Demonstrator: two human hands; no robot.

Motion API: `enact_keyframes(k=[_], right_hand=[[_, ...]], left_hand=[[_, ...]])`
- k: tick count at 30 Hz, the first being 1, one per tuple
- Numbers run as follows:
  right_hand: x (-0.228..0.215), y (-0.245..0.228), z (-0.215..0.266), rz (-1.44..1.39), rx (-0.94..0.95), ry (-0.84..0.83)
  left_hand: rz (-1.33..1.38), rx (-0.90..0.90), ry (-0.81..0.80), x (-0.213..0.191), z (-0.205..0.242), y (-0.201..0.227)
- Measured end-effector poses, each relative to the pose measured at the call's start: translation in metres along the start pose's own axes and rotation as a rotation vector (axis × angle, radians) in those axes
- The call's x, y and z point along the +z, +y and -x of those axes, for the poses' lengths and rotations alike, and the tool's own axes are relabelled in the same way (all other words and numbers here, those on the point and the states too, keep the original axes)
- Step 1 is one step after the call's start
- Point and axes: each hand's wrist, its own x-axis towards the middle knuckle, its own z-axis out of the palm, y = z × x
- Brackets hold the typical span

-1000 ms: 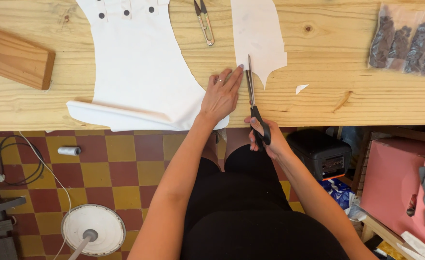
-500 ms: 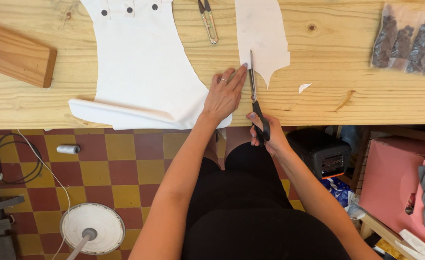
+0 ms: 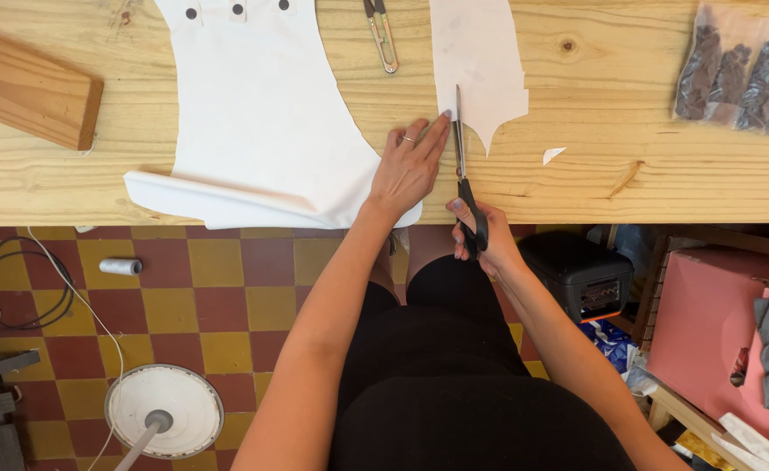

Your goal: The person is cutting out pieces of white fabric using a paper pattern as a guide and large scissors on a wooden workbench.

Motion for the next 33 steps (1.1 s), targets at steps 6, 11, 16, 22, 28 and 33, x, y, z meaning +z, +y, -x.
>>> enact_keyframes(k=[6, 11, 16, 22, 28, 33], right_hand=[[-0.0037, 0.0068, -0.0047, -0.003, -0.011, 0.003], [-0.0037, 0.0078, -0.0057, -0.012, -0.009, 0.003], [-0.0021, 0.0049, -0.0041, -0.015, -0.004, 0.011], [0.0010, 0.0023, -0.0020, -0.001, -0.005, 0.022], [-0.0019, 0.0038, -0.0030, 0.013, -0.018, 0.014], [-0.0064, 0.0050, -0.0050, 0.072, -0.025, -0.018]], left_hand=[[0.005, 0.011, 0.014, -0.0010, 0.0002, -0.0010], [0.003, 0.008, 0.012, -0.0034, -0.0005, -0.0004], [0.013, 0.004, 0.020, -0.0033, -0.0004, -0.0004], [0.019, 0.007, 0.042, 0.0016, 0.0004, -0.0014], [0.021, 0.014, 0.050, -0.0003, 0.0001, -0.0016], [0.026, 0.017, 0.070, 0.0004, 0.0001, -0.0019]])
